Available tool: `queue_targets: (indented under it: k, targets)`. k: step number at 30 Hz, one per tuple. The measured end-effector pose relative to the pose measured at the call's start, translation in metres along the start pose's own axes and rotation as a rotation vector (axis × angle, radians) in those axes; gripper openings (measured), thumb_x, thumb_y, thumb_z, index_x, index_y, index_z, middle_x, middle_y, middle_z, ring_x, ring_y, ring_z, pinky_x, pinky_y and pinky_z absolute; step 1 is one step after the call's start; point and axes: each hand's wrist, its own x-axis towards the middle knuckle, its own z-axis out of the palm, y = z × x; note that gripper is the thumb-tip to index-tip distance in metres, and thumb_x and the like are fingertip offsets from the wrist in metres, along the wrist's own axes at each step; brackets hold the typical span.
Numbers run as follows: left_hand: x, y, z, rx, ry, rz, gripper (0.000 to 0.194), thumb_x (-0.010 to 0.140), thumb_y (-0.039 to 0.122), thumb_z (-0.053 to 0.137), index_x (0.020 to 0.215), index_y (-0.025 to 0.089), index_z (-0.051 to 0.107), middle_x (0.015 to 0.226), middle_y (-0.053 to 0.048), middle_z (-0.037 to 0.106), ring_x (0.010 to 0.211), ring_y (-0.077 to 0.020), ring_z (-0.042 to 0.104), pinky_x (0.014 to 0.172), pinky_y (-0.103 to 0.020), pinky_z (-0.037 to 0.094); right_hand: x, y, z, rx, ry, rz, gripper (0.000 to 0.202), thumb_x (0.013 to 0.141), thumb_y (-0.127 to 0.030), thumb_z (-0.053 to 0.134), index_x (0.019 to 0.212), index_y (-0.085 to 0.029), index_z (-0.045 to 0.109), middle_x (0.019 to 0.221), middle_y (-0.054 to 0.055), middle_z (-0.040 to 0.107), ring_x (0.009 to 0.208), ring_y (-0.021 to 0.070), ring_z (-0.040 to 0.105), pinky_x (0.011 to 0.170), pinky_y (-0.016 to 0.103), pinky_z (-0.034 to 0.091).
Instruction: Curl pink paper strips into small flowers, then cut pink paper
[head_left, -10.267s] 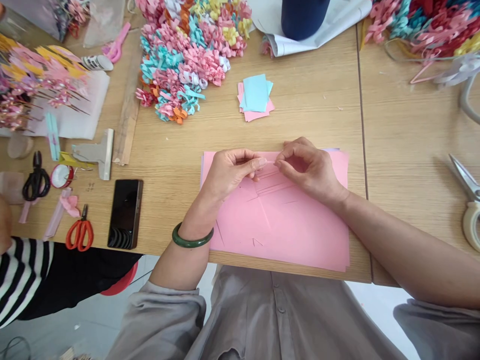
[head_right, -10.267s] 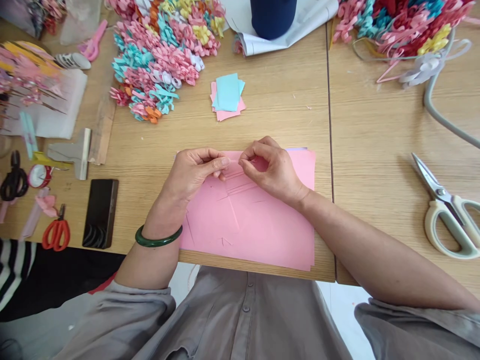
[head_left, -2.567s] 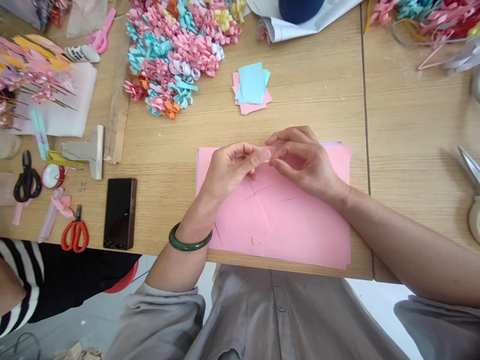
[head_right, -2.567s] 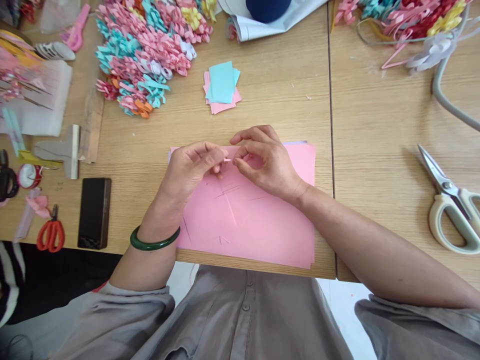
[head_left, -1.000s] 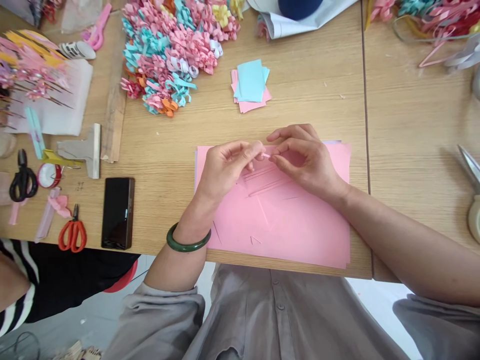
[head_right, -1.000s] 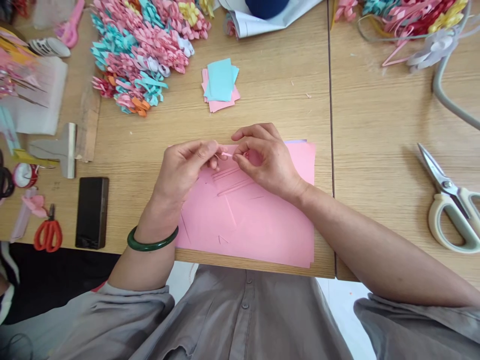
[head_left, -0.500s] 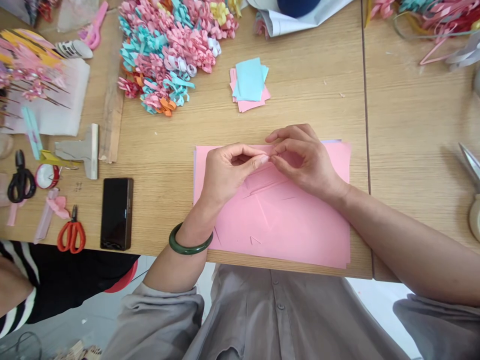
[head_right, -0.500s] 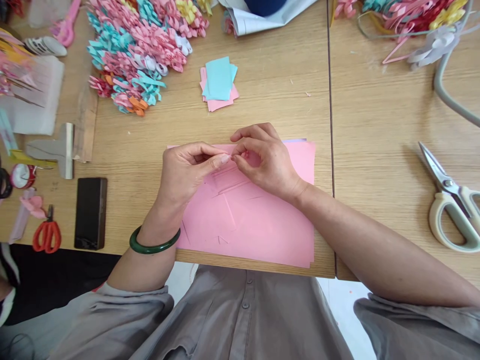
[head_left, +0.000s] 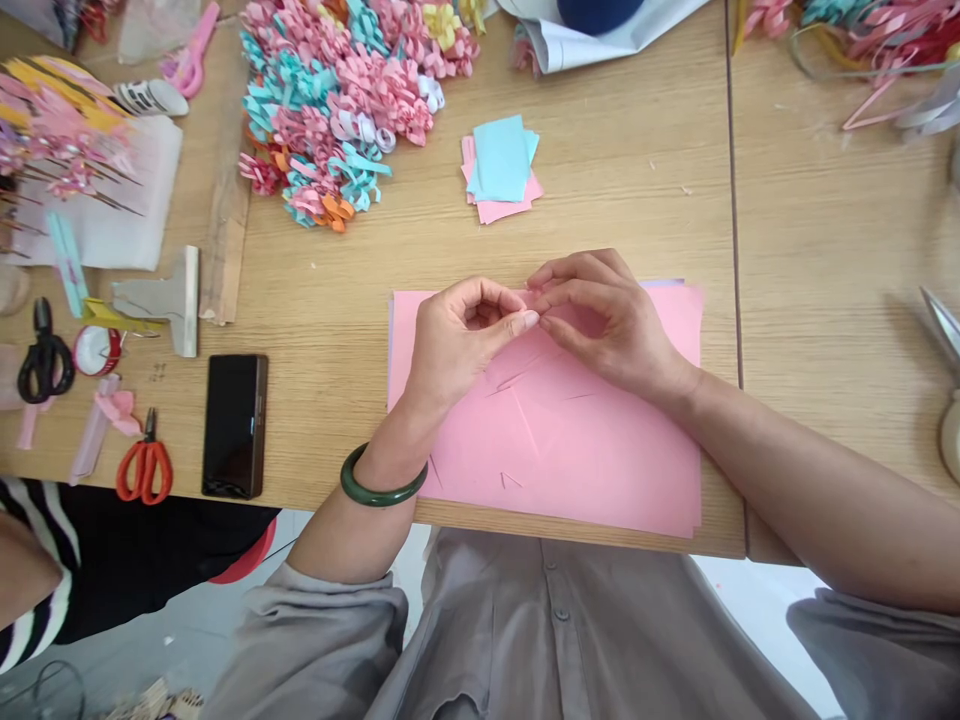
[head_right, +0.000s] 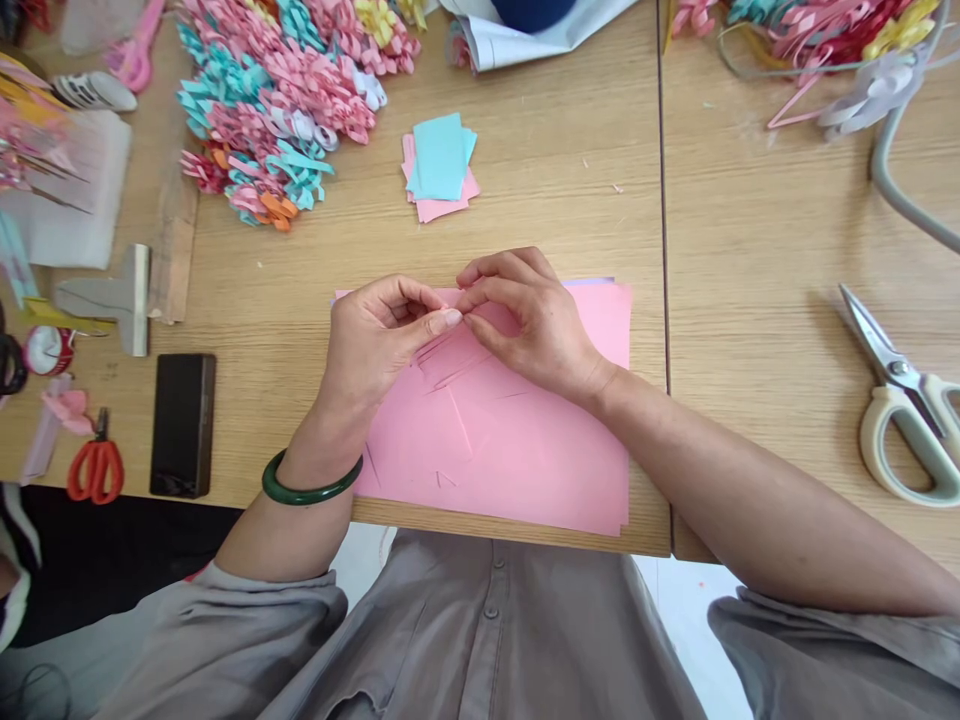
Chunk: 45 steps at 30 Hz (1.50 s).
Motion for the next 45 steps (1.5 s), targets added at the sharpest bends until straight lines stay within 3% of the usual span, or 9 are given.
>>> queue_targets:
  k: [8,15,20,25,29,33,39,45]
  targets:
    - [0.0,0.001,0.002,-0.047,0.0,-0.02,0.014,0.071,0.026,0.082,0.072,0.018,0.07,0.074,0.001,0.071,0.066,-0.0096,0.061,0.064,-0.023,0.05,0.0,0.002,0.002,-0.013,0.012,0.009,0.013,0.089,-0.034,0.066,0.081,-0.024,0.069,0.109,0.005,0.071,0.107,0.0253,0.06,0.097,0.048,0.048]
    - [-0.003,-0.001,0.003,0.064,-0.014,0.005,0.02,0.072,0.036,0.083,0.072,0.02,0.07,0.073,-0.001,0.071,0.064,-0.0116,0.059,0.06,-0.026,0.048,0.0,-0.002,-0.001,0.021,0.017,0.056,0.018,0.09,-0.042,0.064,0.087,-0.026,0.071,0.112,0.005,0.071,0.11,0.0256,0.06,0.1,0.05,0.047]
    - [-0.007,-0.001,0.008,0.123,-0.011,0.056,0.012,0.075,0.029,0.08,0.075,0.02,0.072,0.077,-0.001,0.073,0.067,-0.0114,0.061,0.066,-0.025,0.051,0.001,0.0,-0.001,0.028,0.012,0.061,0.026,0.087,-0.049,0.067,0.079,-0.024,0.069,0.11,0.005,0.071,0.109,0.026,0.06,0.099,0.049,0.048]
    - [-0.006,0.002,0.006,-0.029,-0.109,-0.058,0.009,0.071,0.021,0.079,0.078,0.018,0.074,0.083,-0.003,0.076,0.075,-0.014,0.068,0.073,-0.027,0.056,0.002,0.001,-0.001,0.046,0.025,0.064,0.031,0.086,-0.053,0.067,0.076,-0.024,0.067,0.108,0.006,0.072,0.108,0.0252,0.06,0.098,0.048,0.049]
    - [-0.003,0.006,0.001,-0.122,-0.186,-0.137,0.012,0.074,0.024,0.077,0.085,0.018,0.077,0.086,-0.003,0.076,0.077,-0.014,0.068,0.074,-0.028,0.055,0.002,0.002,-0.001,0.06,0.052,0.08,0.033,0.087,-0.055,0.065,0.077,-0.023,0.067,0.108,0.005,0.072,0.106,0.0241,0.061,0.097,0.047,0.048]
    - [-0.002,0.005,-0.001,-0.119,-0.17,-0.136,0.008,0.079,0.024,0.074,0.084,0.019,0.078,0.074,-0.001,0.072,0.067,-0.0106,0.063,0.07,-0.026,0.052,0.001,0.001,-0.002,0.059,0.05,0.083,0.032,0.089,-0.054,0.063,0.08,-0.024,0.069,0.109,0.004,0.071,0.108,0.0237,0.061,0.098,0.047,0.048]
    - [0.0,0.004,-0.003,-0.086,-0.083,-0.126,0.01,0.077,0.027,0.076,0.081,0.019,0.077,0.073,-0.001,0.072,0.067,-0.011,0.063,0.068,-0.025,0.053,0.0,-0.001,-0.003,0.063,0.017,0.054,0.023,0.091,-0.046,0.062,0.089,-0.026,0.072,0.114,0.004,0.071,0.112,0.0239,0.06,0.101,0.048,0.048]
    - [0.001,0.004,-0.005,-0.086,-0.079,-0.135,0.013,0.074,0.028,0.079,0.082,0.018,0.076,0.08,-0.002,0.075,0.073,-0.0128,0.067,0.071,-0.026,0.056,0.001,0.001,-0.001,0.042,0.012,0.043,0.017,0.088,-0.043,0.067,0.089,-0.027,0.072,0.113,0.004,0.071,0.111,0.0246,0.06,0.1,0.049,0.048]
